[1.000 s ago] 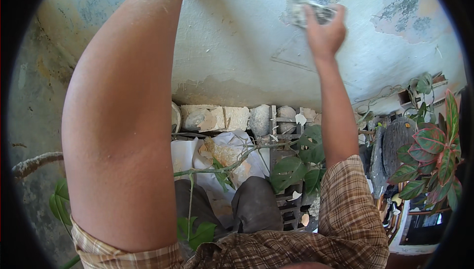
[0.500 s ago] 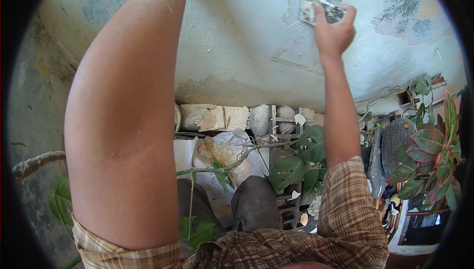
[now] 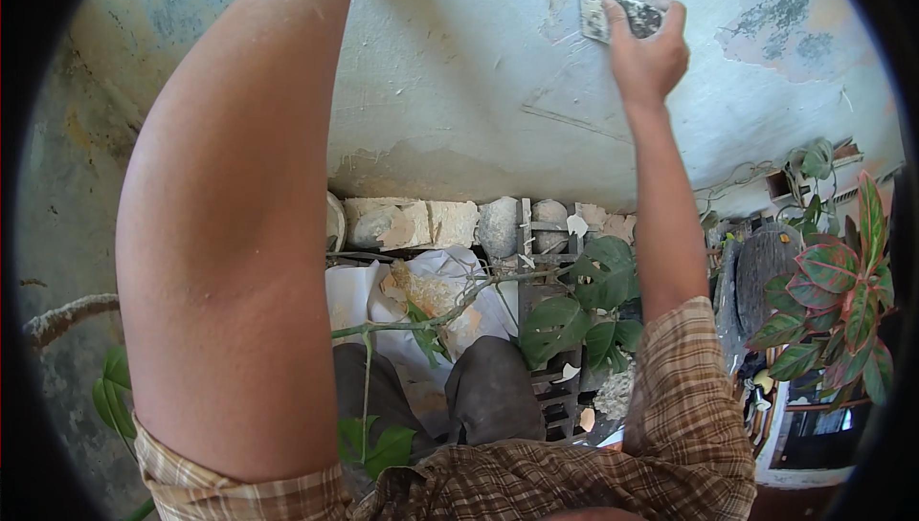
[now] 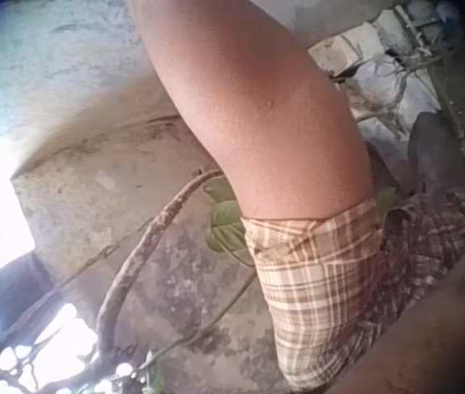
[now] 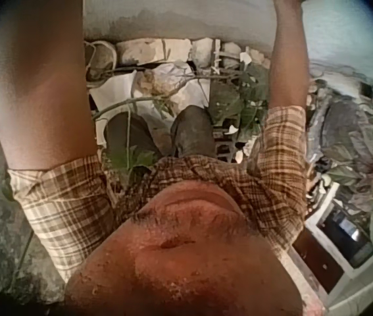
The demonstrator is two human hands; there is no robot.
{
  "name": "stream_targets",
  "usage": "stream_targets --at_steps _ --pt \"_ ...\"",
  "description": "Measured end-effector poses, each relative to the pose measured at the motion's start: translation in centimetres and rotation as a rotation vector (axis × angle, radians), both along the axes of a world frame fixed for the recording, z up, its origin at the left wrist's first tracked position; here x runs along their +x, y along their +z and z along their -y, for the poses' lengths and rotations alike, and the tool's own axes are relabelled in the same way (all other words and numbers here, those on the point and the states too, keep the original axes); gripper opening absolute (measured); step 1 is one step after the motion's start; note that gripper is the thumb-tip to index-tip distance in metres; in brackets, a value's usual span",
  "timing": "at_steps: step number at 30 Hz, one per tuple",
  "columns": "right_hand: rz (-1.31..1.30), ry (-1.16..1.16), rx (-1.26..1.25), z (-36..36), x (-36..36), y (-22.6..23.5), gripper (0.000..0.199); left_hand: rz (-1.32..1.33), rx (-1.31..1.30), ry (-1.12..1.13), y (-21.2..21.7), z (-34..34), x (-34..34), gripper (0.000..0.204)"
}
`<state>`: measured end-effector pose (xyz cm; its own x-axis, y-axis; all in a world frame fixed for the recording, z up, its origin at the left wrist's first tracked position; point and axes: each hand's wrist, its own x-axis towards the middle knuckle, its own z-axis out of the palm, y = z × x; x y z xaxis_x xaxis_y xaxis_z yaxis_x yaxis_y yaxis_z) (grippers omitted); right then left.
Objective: The person scrapes paint or plaster off a wall with a putty knife.
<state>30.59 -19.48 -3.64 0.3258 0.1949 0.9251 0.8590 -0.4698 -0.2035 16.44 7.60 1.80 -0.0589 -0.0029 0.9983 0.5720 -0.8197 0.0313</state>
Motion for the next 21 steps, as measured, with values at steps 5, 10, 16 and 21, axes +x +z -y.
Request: stream_targets --at_steps 5,10,16,21 --pt "0.179 -0.005 -0.245 -0.3 -0.5 0.5 0.044 0.005 0.014 -0.021 -0.4 -0.1 -0.3 0.068" --pt "0.267 -0.012 -0.190 -0.9 -0.3 0.0 0.039 0.033 0.037 -0.031 0.1 -0.3 0.2 0.068" --pt "0.053 -0.040 -0.261 -1.6 -0.9 -0.5 0.037 0.022 0.011 -0.035 0.1 0.0 0.1 0.068" --pt "0.188 0.019 -0.391 -2.0 -2.8 0.0 0.035 -0.014 -0.004 -0.053 -0.2 -0.2 -0.5 0.069"
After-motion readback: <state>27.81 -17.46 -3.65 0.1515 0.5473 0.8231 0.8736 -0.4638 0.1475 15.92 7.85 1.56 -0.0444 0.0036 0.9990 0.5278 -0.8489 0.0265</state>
